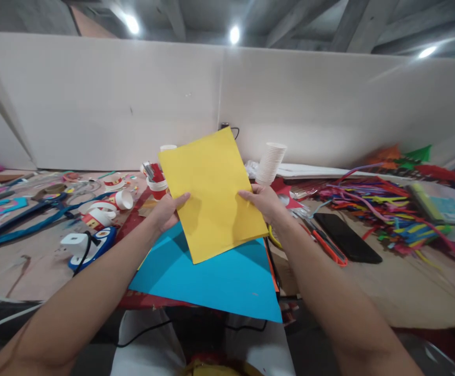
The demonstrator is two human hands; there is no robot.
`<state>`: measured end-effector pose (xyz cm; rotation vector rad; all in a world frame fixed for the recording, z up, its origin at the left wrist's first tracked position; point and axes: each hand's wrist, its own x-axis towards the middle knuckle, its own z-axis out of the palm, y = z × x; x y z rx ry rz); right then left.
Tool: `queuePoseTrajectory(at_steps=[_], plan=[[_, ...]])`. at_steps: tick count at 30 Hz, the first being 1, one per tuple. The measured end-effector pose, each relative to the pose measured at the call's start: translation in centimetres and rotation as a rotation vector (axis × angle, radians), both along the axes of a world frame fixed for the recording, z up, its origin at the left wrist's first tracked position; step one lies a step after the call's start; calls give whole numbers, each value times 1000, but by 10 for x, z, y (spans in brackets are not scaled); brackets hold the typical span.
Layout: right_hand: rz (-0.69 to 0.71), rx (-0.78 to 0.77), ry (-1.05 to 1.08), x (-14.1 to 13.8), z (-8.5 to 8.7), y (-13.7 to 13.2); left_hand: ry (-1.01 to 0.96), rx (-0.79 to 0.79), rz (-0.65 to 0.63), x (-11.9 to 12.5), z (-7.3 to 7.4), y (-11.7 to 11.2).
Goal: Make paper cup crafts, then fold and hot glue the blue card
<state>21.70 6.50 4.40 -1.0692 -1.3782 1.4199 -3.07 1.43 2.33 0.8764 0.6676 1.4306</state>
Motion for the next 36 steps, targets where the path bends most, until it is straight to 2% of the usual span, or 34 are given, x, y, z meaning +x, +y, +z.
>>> queuePoseTrajectory(at_steps=[5,13,19,26,36], plan=[[-9,4,1,0,-1,0,34,-5,77,3,-3,1],[75,43,8,2,1,-2,19,2,80,2,2,0],[-4,11,43,-1,3,-3,21,46,36,1,1,0],[-14,62,78,-1,5,-6,38,56,11,5,6,-6],[-11,48,83,-1,3,-4,20,35,3,3,7,-5]])
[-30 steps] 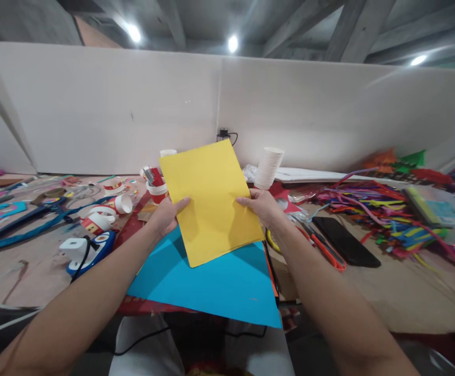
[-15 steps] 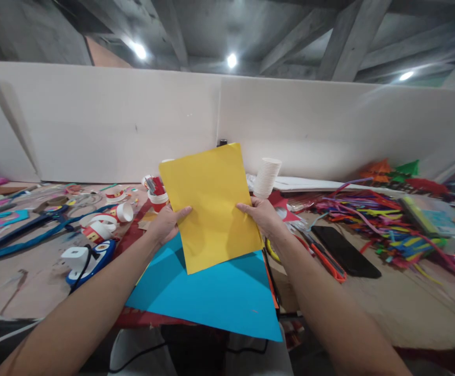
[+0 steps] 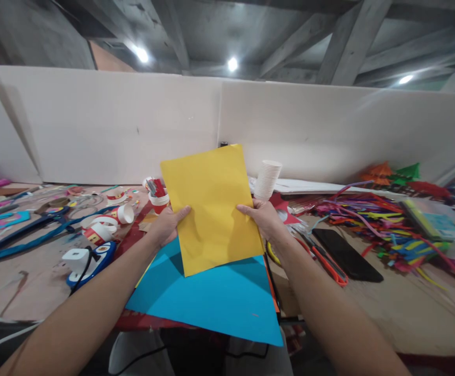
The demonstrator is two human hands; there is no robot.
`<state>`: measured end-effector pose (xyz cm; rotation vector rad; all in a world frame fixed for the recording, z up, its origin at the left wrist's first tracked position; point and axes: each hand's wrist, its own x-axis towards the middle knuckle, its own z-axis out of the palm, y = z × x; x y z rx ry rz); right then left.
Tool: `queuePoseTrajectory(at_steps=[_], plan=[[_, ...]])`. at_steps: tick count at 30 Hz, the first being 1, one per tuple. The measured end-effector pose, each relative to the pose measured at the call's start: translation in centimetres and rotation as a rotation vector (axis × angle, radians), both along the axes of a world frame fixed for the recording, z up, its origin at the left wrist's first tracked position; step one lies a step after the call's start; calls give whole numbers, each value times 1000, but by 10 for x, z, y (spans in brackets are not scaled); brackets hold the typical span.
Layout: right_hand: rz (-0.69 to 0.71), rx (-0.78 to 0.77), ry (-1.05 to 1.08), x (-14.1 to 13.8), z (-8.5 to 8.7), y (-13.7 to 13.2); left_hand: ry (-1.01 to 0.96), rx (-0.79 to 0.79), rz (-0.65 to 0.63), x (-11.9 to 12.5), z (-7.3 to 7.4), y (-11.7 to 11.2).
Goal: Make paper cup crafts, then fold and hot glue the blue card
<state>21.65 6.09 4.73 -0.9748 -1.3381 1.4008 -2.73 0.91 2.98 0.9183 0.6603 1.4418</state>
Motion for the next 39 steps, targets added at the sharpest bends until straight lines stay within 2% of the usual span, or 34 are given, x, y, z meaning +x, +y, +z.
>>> queuePoseTrajectory(at_steps=[11,16,23,31,35,39], plan=[[46,35,-63,1,5,-5,8,-6,26,0,3,-2],[29,140,6,2,13,-6,135,-125,-114,-7,6,-3],[-94,99,112,2,22,-11,230,-213,-230,-12,3,-3],[-162,129,48,3,21,-13,240,-209,-250,-10,0,-1],[-108,180,118,5,18,-5,276,-194,-255,-12,-2,-1],[-167,204,164,8,16,3,314,-225,-295,-14,-7,0]])
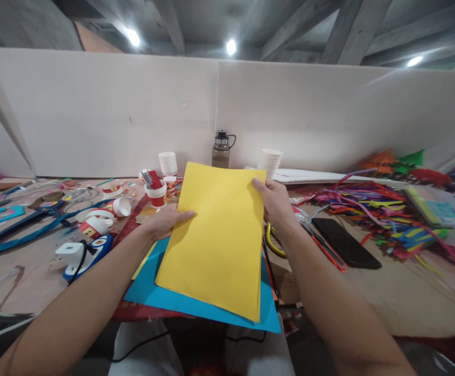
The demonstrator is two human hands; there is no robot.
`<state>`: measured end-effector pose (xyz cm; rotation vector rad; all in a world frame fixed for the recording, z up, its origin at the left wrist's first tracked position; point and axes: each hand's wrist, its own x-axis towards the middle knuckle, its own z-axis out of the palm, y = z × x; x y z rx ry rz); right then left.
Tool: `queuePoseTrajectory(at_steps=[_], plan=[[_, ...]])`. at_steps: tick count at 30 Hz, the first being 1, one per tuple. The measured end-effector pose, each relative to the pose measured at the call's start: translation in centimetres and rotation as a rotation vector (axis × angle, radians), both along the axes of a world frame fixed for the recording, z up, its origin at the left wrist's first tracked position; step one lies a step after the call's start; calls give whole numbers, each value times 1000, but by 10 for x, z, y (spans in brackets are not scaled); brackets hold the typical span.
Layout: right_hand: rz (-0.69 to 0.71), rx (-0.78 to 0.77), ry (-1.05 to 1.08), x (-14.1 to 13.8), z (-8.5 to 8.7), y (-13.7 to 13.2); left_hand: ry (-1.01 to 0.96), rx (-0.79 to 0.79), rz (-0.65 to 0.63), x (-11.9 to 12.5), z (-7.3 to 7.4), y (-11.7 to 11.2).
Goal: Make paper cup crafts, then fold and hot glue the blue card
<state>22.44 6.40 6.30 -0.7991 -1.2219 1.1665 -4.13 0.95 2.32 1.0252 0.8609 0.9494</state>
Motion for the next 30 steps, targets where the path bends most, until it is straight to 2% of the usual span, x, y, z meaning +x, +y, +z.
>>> queuePoseTrajectory(at_steps=[3,5,9,13,15,18,22,26,30], plan=[[-54,-23,-33,2,-2,2,-8,3,-37,1,-2,0],[-50,-26,-50,2,-3,3,-12,21,-10,2,-1,0],[108,-71,-89,1,-5,1,-49,71,123,2,5,1],[282,-158,-319,-4,-7,-6,-82,158,284,-2,12,5],[310,-170,-449,-6,-7,-11,-95,198,357,-4,14,7],[283,-173,-537,-8,-5,-16,-141,233,390,-6,14,9],[225,-183,-529,-10,-6,-17,-176,235,390,-6,10,11],[217,-172,-406,-15,-11,-15,-192,237,412,-8,13,13],[269,-99,-275,-20,-15,-13,-286,351,603,-24,24,18]])
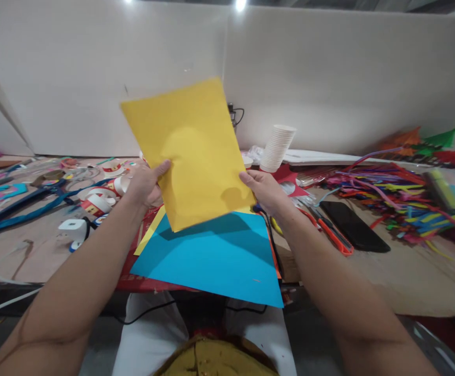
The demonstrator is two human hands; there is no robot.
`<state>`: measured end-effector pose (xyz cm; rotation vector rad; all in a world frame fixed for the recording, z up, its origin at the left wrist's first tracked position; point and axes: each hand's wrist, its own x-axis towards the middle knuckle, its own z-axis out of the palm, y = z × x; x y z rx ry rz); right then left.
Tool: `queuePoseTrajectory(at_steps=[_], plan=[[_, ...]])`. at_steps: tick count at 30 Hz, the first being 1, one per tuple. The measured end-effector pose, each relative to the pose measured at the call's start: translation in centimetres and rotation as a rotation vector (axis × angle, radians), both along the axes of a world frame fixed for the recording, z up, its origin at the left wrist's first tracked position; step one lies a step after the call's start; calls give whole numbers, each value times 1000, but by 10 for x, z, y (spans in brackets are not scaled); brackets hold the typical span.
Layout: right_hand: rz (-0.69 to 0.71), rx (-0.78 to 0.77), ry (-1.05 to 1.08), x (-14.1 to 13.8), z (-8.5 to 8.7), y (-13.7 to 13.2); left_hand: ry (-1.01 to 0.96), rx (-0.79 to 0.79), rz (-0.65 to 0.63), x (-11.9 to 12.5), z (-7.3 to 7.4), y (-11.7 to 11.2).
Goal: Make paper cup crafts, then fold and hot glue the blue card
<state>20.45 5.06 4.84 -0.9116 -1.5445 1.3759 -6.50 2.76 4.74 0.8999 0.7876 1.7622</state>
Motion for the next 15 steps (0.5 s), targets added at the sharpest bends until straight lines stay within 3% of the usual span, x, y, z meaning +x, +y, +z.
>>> queuePoseTrajectory(at_steps=[2,5,11,15], plan=[[50,48,-34,-3,-1,-1,-83,141,98,-11,6,3],[153,164,-267,-7,-5,-6,-145,259,137,-23,12,4],[251,473,-994,-20,-27,-22,-110,316,207,-28,14,4],[226,558,-1230,-30,-34,-19,-157,266,229,-29,13,6]])
